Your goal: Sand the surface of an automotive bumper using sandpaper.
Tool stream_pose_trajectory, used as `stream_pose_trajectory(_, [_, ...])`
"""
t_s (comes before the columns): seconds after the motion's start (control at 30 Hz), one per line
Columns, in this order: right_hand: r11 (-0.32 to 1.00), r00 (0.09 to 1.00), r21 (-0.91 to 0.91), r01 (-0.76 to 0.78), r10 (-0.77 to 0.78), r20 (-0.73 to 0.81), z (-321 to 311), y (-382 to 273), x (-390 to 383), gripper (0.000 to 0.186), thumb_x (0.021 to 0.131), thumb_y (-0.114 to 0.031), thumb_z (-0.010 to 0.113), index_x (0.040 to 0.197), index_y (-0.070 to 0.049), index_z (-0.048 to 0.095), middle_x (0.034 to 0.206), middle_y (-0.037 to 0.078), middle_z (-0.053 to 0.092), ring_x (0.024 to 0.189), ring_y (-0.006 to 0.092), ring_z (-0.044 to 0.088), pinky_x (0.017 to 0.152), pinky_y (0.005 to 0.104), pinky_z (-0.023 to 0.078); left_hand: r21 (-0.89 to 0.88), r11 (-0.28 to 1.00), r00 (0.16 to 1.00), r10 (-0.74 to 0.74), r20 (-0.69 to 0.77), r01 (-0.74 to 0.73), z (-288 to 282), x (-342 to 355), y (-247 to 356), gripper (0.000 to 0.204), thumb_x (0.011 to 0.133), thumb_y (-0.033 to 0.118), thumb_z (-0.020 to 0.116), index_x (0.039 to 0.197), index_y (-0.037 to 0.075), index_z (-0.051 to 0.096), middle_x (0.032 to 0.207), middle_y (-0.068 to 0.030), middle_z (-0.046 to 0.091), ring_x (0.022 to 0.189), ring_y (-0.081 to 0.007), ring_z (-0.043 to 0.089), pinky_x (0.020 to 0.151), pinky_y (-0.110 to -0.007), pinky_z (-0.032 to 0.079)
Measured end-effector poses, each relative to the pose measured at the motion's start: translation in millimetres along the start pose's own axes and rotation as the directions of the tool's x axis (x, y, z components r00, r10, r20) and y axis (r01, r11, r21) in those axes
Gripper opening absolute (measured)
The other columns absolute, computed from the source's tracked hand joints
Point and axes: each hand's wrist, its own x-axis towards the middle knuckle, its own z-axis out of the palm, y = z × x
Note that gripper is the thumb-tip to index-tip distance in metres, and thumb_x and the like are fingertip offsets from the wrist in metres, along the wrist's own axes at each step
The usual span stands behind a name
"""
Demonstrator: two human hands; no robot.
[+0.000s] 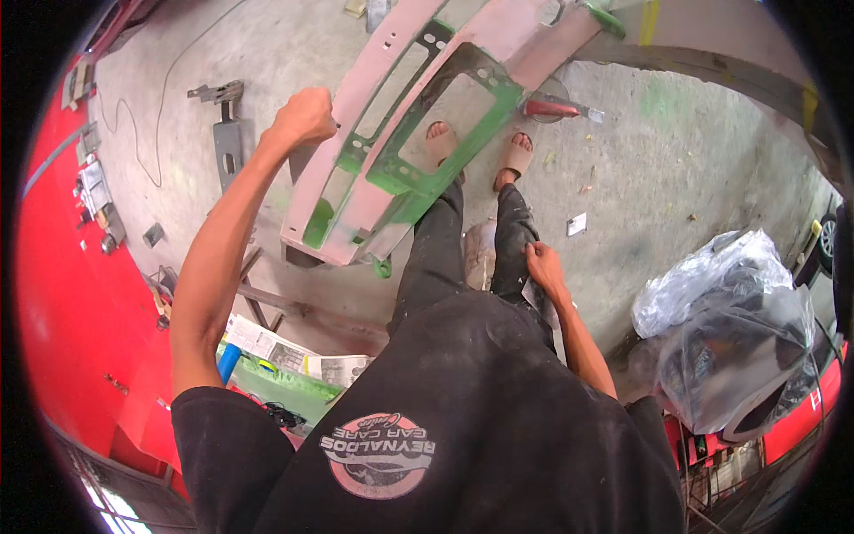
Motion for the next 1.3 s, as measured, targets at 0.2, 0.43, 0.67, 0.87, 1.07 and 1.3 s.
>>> stream_pose_trajectory(0.2, [1.0, 1.0, 0.007, -0.012, 0.012, 0.003, 11.7, -12.2, -7.3, 0.035, 0.092, -0.032, 0.052, 0.097, -0.003, 0.07, 0.094, 0.021, 0.069, 0.092, 0.0341, 0.067, 0.082, 0.0394, 0.049, -0.462, 0.887, 0.987, 0.059, 0.15, 0.017, -6.6, 10.6, -41.9, 0.021, 0.068, 0.01, 0.063, 0.082, -0.004, 0.069, 0.075, -0.0215, 0.068, 0.067, -0.035, 0.066, 0.062, -0.043, 0.051])
stream_pose_trajectory(0.43, [0.995, 0.999, 0.084, 0.045, -0.043, -0.028, 24.1, -1.6, -2.2, 0.033, 0.09, -0.032, 0.054, 0.095, -0.002, 0.067, 0.093, 0.024, 0.066, 0.091, 0.0426, 0.063, 0.078, 0.0457, 0.049, -0.117, 0.975, 0.94, 0.148, -0.308, -0.192, 16.2, -41.4, -46.3, 0.023, 0.08, 0.02, 0.066, 0.093, 0.001, 0.071, 0.082, -0.0175, 0.068, 0.078, -0.0362, 0.065, 0.074, -0.041, 0.051])
stream_pose_trajectory(0.67, [0.98, 0.981, -0.055, 0.189, -0.185, 0.064, 1.6, -81.5, -15.4, 0.033, 0.09, -0.032, 0.055, 0.098, -0.003, 0.066, 0.087, 0.022, 0.067, 0.085, 0.0394, 0.064, 0.073, 0.0441, 0.049, -0.129, 0.96, 0.911, 0.188, -0.367, -0.25, 33.4, -93.6, -10.4, 0.022, 0.082, 0.014, 0.064, 0.101, 0.004, 0.07, 0.085, -0.0154, 0.069, 0.073, -0.0292, 0.067, 0.069, -0.036, 0.052])
stream_pose_trajectory(0.87, [0.806, 0.806, 0.543, 0.236, -0.474, 0.354, 0.1, -243.4, -34.2, 0.034, 0.096, -0.034, 0.051, 0.09, -0.002, 0.063, 0.073, 0.011, 0.064, 0.065, 0.0158, 0.055, 0.065, 0.0338, 0.046, -0.982, -0.185, 0.962, -0.261, 0.085, 0.037, 87.2, -117.2, 7.8, 0.029, 0.084, 0.011, 0.07, 0.107, -0.002, 0.058, 0.084, -0.0073, 0.066, 0.068, -0.0115, 0.063, 0.06, -0.025, 0.05])
stream_pose_trajectory(1.07, [0.765, 0.724, 0.487, 0.422, -0.608, 0.328, 17.5, -304.9, -32.8, 0.021, 0.088, -0.021, 0.057, 0.088, 0.0, 0.058, 0.072, 0.009, 0.062, 0.068, 0.0145, 0.056, 0.066, 0.0326, 0.046, -0.931, -0.344, 0.897, -0.44, 0.04, -0.127, 134.6, -126.1, 30.9, 0.034, 0.083, 0.012, 0.072, 0.107, 0.002, 0.051, 0.096, -0.0084, 0.061, 0.086, -0.0141, 0.062, 0.069, -0.028, 0.051])
stream_pose_trajectory(1.3, [0.905, 0.802, 0.102, 0.414, -0.415, 0.429, 3.8, -365.6, -41.4, 0.02, 0.08, -0.016, 0.06, 0.082, 0.004, 0.058, 0.062, 0.012, 0.064, 0.058, 0.0167, 0.063, 0.057, 0.0323, 0.048, -0.802, 0.435, 0.852, -0.132, -0.507, -0.41, 157.2, -141.6, 28.4, 0.08, 0.08, 0.033, 0.074, 0.141, 0.0, 0.034, 0.133, -0.0198, 0.048, 0.126, -0.0341, 0.042, 0.103, -0.042, 0.036])
